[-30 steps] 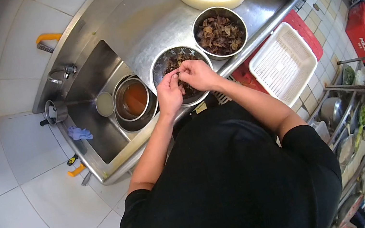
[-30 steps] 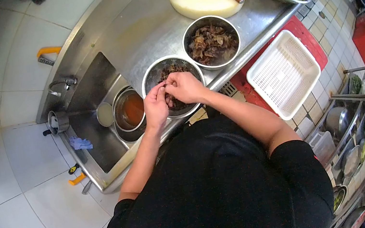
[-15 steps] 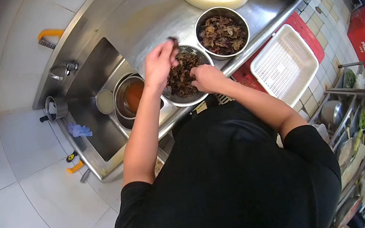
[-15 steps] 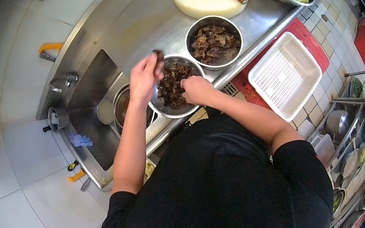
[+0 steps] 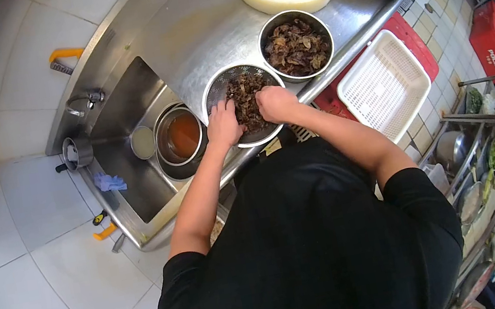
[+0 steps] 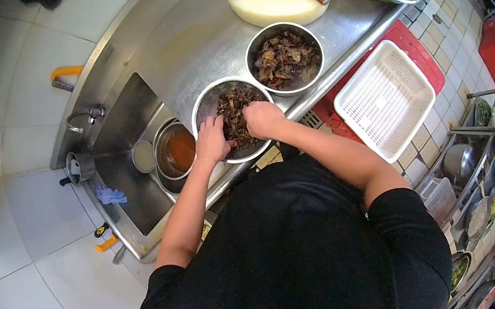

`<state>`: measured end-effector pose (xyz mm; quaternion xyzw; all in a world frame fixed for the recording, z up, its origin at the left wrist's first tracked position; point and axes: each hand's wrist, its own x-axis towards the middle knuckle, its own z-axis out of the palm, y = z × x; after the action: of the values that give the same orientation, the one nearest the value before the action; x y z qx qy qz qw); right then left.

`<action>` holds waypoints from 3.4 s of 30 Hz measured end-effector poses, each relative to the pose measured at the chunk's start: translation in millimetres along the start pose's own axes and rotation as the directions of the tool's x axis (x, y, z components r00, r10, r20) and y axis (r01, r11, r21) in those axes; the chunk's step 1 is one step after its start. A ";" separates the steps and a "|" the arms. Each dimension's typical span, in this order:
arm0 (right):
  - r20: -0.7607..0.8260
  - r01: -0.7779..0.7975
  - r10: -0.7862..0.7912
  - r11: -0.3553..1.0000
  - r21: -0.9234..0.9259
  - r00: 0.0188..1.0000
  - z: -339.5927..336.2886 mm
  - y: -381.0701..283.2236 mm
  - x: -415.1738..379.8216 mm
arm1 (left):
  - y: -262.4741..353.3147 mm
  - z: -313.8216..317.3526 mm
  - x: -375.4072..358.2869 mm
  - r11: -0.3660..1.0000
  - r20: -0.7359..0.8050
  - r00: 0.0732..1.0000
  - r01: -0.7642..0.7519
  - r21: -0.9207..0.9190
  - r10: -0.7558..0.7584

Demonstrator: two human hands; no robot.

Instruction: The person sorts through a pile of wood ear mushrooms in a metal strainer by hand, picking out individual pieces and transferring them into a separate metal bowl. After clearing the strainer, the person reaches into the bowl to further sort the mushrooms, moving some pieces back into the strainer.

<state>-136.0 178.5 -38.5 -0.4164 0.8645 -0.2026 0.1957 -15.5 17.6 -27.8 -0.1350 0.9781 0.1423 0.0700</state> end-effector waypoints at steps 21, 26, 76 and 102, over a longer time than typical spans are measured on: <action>0.071 -0.023 -0.067 0.544 0.839 0.995 -23.3 -2.0 6.0 | 7.0 -11.4 3.8 0.323 0.128 0.992 0.114 -0.940 0.021; 0.034 -0.075 0.073 0.689 0.721 0.997 -38.0 -10.2 -2.1 | -5.4 -14.4 2.3 0.221 0.166 0.986 0.164 -0.961 -0.009; 0.088 -0.110 0.083 0.318 0.942 0.993 -40.7 -34.5 1.8 | 2.8 -28.0 -5.4 0.635 -0.410 0.895 -0.214 -0.742 -0.176; -0.533 0.359 -0.215 0.915 0.183 0.819 -89.6 -59.3 -26.0 | 21.1 -70.1 -18.7 0.353 -0.227 0.945 -0.135 -0.926 -0.234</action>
<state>-128.5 182.3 71.7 -0.4446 0.7750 -0.4490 -0.0131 -10.5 20.8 47.5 -0.2018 0.7150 0.6461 -0.1748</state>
